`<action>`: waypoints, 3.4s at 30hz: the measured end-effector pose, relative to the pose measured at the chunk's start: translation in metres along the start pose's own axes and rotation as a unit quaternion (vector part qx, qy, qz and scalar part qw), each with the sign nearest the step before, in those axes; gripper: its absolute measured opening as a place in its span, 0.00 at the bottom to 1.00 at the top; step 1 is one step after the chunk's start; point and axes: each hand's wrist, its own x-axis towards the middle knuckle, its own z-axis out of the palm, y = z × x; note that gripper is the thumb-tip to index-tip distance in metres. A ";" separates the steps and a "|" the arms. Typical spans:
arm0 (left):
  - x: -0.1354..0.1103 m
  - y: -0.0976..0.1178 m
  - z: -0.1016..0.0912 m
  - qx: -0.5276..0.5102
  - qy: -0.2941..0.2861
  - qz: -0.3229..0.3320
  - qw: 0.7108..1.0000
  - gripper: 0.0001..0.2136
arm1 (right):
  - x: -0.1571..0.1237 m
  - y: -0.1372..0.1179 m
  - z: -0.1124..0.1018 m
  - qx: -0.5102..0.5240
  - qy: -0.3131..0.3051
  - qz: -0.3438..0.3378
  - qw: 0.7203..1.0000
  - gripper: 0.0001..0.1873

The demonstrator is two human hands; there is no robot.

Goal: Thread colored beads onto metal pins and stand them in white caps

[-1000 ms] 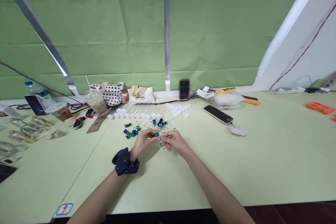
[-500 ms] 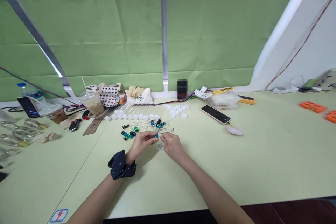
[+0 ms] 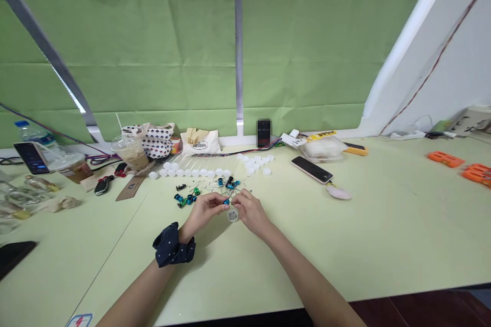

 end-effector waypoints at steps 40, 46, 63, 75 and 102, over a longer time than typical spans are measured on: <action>0.001 0.000 0.001 -0.076 0.006 -0.032 0.997 0.15 | -0.001 0.003 0.009 0.000 0.082 -0.014 0.997 0.11; 0.000 -0.002 0.000 -0.054 -0.016 -0.014 0.998 0.15 | 0.002 0.003 0.005 0.067 0.012 0.016 0.998 0.14; -0.002 -0.007 0.007 0.018 -0.021 0.004 1.000 0.14 | -0.001 0.004 0.013 -0.126 0.057 0.049 0.989 0.05; -0.001 -0.008 0.004 0.006 -0.037 -0.005 0.999 0.14 | -0.002 0.005 0.006 -0.109 0.008 0.009 0.994 0.09; -0.001 -0.019 0.002 0.004 -0.058 -0.026 0.998 0.15 | -0.002 0.000 0.005 -0.098 0.015 0.031 0.995 0.05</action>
